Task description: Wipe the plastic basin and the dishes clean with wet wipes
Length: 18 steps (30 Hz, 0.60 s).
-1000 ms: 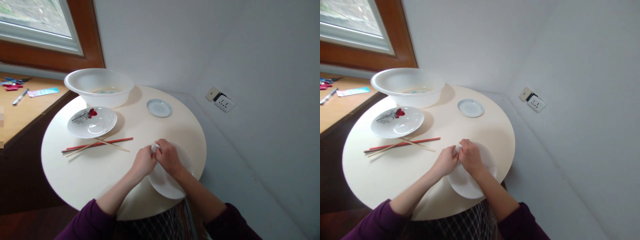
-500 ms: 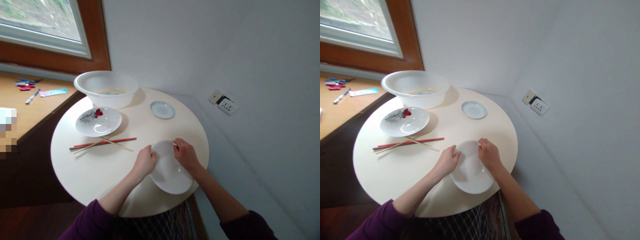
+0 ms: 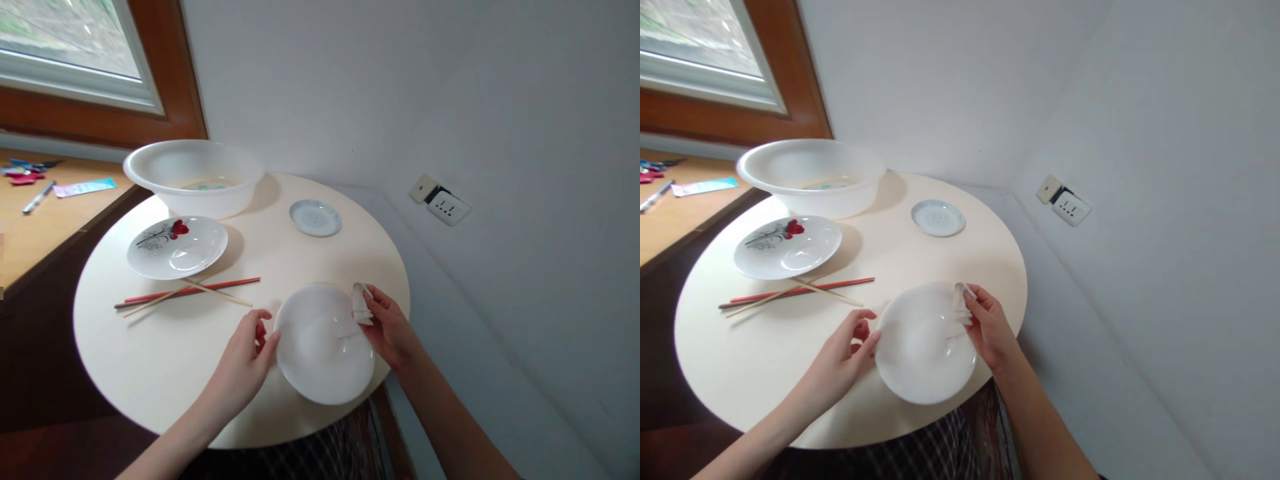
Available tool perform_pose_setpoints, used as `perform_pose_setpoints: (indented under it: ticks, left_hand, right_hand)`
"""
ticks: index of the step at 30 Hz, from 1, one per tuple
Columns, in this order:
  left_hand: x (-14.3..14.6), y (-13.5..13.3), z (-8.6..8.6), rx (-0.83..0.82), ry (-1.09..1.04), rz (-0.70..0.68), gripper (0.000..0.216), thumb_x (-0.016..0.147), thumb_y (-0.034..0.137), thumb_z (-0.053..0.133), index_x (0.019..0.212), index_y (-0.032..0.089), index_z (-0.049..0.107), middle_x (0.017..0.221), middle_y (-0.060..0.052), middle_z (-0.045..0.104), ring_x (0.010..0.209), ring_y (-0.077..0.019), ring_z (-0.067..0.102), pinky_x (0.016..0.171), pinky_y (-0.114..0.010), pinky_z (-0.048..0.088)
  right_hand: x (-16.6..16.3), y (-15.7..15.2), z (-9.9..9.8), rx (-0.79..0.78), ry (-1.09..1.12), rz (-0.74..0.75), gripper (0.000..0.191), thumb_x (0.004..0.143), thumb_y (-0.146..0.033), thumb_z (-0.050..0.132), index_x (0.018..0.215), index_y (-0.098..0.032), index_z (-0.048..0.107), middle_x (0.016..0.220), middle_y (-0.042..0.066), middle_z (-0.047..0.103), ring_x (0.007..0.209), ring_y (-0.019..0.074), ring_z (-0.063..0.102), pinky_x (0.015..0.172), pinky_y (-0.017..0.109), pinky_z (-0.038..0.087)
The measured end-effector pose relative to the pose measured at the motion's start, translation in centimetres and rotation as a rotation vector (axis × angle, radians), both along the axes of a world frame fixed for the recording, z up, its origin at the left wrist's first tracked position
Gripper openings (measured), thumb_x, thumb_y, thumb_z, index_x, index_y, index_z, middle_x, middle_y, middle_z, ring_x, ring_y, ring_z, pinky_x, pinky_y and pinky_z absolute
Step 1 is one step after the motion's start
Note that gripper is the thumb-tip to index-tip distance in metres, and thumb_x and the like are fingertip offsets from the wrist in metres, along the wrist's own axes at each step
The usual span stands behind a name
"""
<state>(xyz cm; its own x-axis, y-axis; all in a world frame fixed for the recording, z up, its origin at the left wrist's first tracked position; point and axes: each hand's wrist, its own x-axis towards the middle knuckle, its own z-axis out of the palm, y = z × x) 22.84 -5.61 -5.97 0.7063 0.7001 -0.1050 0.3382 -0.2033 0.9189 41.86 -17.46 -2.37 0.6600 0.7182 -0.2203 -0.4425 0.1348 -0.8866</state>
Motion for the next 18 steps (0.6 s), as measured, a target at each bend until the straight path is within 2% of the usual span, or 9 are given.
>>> perform_pose_setpoints:
  ticks: [3, 6, 9, 11, 14, 16, 18]
  left_hand:
    - [-1.0, -1.6, 0.0, -0.194, 0.134, -0.164, 0.033, 0.081, 0.052, 0.037, 0.080, 0.019, 0.043, 0.057, 0.004, 0.048, 0.048, -0.0148, 0.052, 0.049, -0.030, 0.045]
    - [-0.8, -2.1, -0.3, -0.344, 0.192, -0.266, 0.038, 0.081, 0.055, 0.035, 0.074, 0.018, 0.044, 0.050, 0.005, 0.046, 0.040, -0.0127, 0.048, 0.039, -0.026, 0.041]
    - [0.2, -0.9, -0.6, -0.335, 0.126, -0.255, 0.037, 0.082, 0.052, 0.035, 0.071, 0.018, 0.045, 0.048, 0.004, 0.048, 0.039, -0.0115, 0.048, 0.038, -0.024, 0.041]
    - [0.9, 0.3, -0.5, -0.278, 0.072, -0.170, 0.034, 0.083, 0.049, 0.036, 0.071, 0.018, 0.044, 0.050, 0.004, 0.048, 0.040, -0.0112, 0.050, 0.038, -0.023, 0.042]
    - [1.4, 1.2, 0.0, -0.240, 0.023, -0.042, 0.029, 0.081, 0.045, 0.045, 0.089, 0.018, 0.043, 0.059, 0.004, 0.050, 0.042, -0.0117, 0.053, 0.035, -0.021, 0.042]
    - [1.4, 1.0, 0.2, -0.330, 0.033, -0.069, 0.043, 0.078, 0.043, 0.050, 0.110, 0.019, 0.035, 0.059, 0.005, 0.052, 0.042, -0.0135, 0.054, 0.031, -0.021, 0.041]
    - [1.3, 0.4, 0.3, -0.453, 0.052, -0.119, 0.058, 0.078, 0.040, 0.051, 0.123, 0.017, 0.023, 0.050, 0.007, 0.051, 0.039, -0.0147, 0.053, 0.029, -0.020, 0.040]
  right_hand:
    - [-0.2, 0.0, -0.2, 0.021, 0.044, 0.031, 0.027, 0.054, -0.029, 0.081, 0.076, -0.019, 0.067, 0.057, -0.006, 0.055, 0.049, 0.0040, 0.046, 0.045, 0.014, 0.038]
    - [-0.5, 0.2, -0.4, 0.012, 0.043, 0.045, 0.028, 0.053, -0.028, 0.081, 0.076, -0.020, 0.067, 0.061, -0.005, 0.059, 0.053, 0.0052, 0.050, 0.049, 0.015, 0.041]
    - [-0.5, 0.3, -0.5, -0.031, -0.021, 0.037, 0.031, 0.052, -0.028, 0.081, 0.077, -0.019, 0.065, 0.066, -0.003, 0.063, 0.060, 0.0073, 0.054, 0.056, 0.018, 0.044]
    - [-0.5, 0.3, -0.5, -0.085, -0.114, 0.048, 0.033, 0.053, -0.029, 0.080, 0.080, -0.019, 0.064, 0.069, -0.002, 0.064, 0.062, 0.0089, 0.056, 0.058, 0.020, 0.045]
    - [-0.4, 0.8, -0.3, -0.202, -0.358, 0.091, 0.032, 0.059, -0.030, 0.074, 0.085, -0.017, 0.061, 0.073, 0.001, 0.065, 0.061, 0.0120, 0.057, 0.058, 0.025, 0.046]
    - [-0.3, 1.6, -0.3, -0.299, -0.619, 0.090, 0.025, 0.065, -0.027, 0.068, 0.087, -0.016, 0.060, 0.076, 0.003, 0.065, 0.064, 0.0146, 0.058, 0.061, 0.028, 0.047]
    - [-0.4, 2.8, -0.2, -0.402, -0.950, 0.046, 0.015, 0.070, -0.020, 0.061, 0.085, -0.016, 0.059, 0.080, 0.005, 0.065, 0.069, 0.0170, 0.059, 0.066, 0.031, 0.047]
